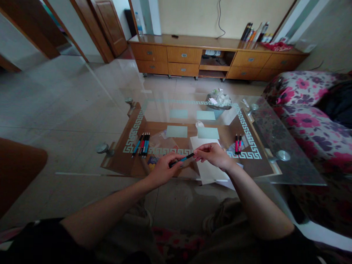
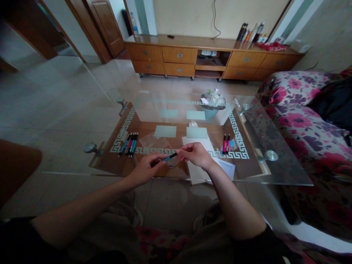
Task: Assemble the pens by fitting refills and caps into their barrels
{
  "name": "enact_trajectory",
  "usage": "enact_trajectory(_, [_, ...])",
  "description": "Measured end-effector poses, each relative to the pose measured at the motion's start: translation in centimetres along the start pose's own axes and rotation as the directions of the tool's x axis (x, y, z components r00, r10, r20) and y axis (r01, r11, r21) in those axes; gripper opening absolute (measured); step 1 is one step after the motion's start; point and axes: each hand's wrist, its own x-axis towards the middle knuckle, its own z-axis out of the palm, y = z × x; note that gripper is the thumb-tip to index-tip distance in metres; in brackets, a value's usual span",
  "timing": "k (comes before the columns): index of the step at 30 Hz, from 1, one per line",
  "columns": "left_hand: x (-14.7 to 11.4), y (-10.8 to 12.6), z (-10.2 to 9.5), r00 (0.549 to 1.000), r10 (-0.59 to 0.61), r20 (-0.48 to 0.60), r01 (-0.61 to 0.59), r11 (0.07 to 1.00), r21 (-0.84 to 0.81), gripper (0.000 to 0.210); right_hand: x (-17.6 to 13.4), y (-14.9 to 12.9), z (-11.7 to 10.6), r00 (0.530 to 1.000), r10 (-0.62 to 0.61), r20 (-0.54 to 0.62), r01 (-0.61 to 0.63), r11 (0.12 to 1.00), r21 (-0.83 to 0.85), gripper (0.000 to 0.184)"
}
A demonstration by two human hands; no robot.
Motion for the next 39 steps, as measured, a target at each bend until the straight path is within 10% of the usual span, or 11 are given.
enact_trajectory(11, [-0.1,0.1,0.1,1.0,0.005,-0.012,-0.005,1.0,0.001,0.028,-0.3,0.1,0.7,0.998,-0.055,0.023,0.059,0.967,-0.249,0.059])
enact_trajectory(39, [0.2,0.1,-0.2,0.999,0.04,-0.017,-0.04,0.999,0.007,0.025,-1.1,-0.7,0.3,0.955,-0.253,0.152,0.294,0.871,-0.393,0.035])
